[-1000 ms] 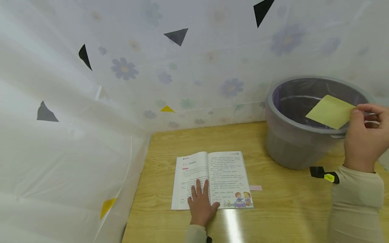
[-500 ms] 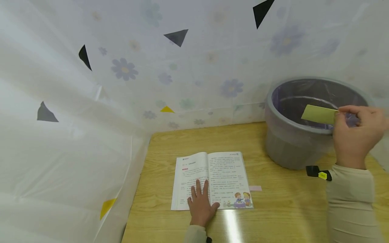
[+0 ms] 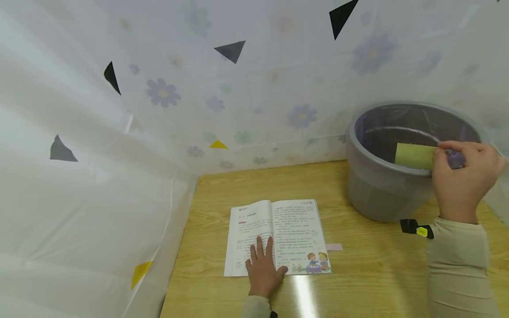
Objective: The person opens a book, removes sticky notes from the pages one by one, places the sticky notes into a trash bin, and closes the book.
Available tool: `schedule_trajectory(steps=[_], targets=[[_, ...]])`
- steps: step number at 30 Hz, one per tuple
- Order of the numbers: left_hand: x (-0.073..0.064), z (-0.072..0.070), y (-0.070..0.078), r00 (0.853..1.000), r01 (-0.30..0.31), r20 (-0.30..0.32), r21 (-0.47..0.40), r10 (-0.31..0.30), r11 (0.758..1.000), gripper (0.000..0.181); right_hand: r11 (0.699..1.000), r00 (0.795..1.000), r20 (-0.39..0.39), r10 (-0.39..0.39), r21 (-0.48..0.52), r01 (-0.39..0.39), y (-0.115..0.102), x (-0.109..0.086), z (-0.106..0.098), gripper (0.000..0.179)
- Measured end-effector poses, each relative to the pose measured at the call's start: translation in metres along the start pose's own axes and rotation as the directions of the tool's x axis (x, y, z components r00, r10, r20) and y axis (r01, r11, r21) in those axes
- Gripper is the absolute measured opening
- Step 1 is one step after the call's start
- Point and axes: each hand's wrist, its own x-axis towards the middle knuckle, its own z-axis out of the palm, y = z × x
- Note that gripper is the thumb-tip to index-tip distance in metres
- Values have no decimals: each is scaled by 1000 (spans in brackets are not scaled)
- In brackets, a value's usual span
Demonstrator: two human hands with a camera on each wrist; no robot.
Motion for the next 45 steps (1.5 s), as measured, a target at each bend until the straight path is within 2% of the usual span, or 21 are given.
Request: schedule_trajectory(steps=[7, 11, 16, 21, 29, 32, 34, 36, 41, 43, 45], targets=[[0, 3, -1, 1000, -17, -24, 3, 17, 1000, 94, 1000, 999, 32, 30, 5, -31, -15, -3, -5, 29], [1, 4, -2, 999, -18, -27, 0, 18, 1000, 94, 1000, 999, 33, 17, 16, -17, -9, -3, -5, 30], [-1, 4, -1, 1000, -10, -20, -8, 10, 1000, 94, 997, 998, -54, -30, 68, 34, 1, -5, -2, 31], [-1, 3, -1, 1000, -8, -19, 4, 8, 1000, 94, 988, 986, -163, -24, 148, 48, -11, -17, -1, 33], [0, 3, -1, 1000, -6, -16, -11, 6, 1000, 94, 956, 975, -219, -39, 275, 100, -35, -34, -2, 30], [0, 4, -1, 1000, -6, -13, -5, 6, 1000, 94, 930, 976, -215, -33, 350, 109, -40, -39, -4, 26], [0, 4, -2, 1000, -7, -14, 1, 7, 1000, 94, 899, 977, -208, -38, 420, 124, -43, -44, -5, 22], [0, 4, -2, 1000, -10, -18, 3, 10, 1000, 94, 855, 976, -212, -57, 495, 158, -47, -51, -3, 17], [0, 3, -1, 1000, -11, -14, -1, 11, 1000, 94, 739, 962, -207, -177, 618, 269, -58, -75, 5, 13], [0, 2, -1, 1000, -11, -7, -2, 11, 1000, 94, 711, 955, -172, -243, 638, 296, -60, -85, 8, 15], [0, 2, -1, 1000, -11, -3, -1, 11, 1000, 94, 695, 948, -115, -298, 654, 298, -60, -94, 10, 17]])
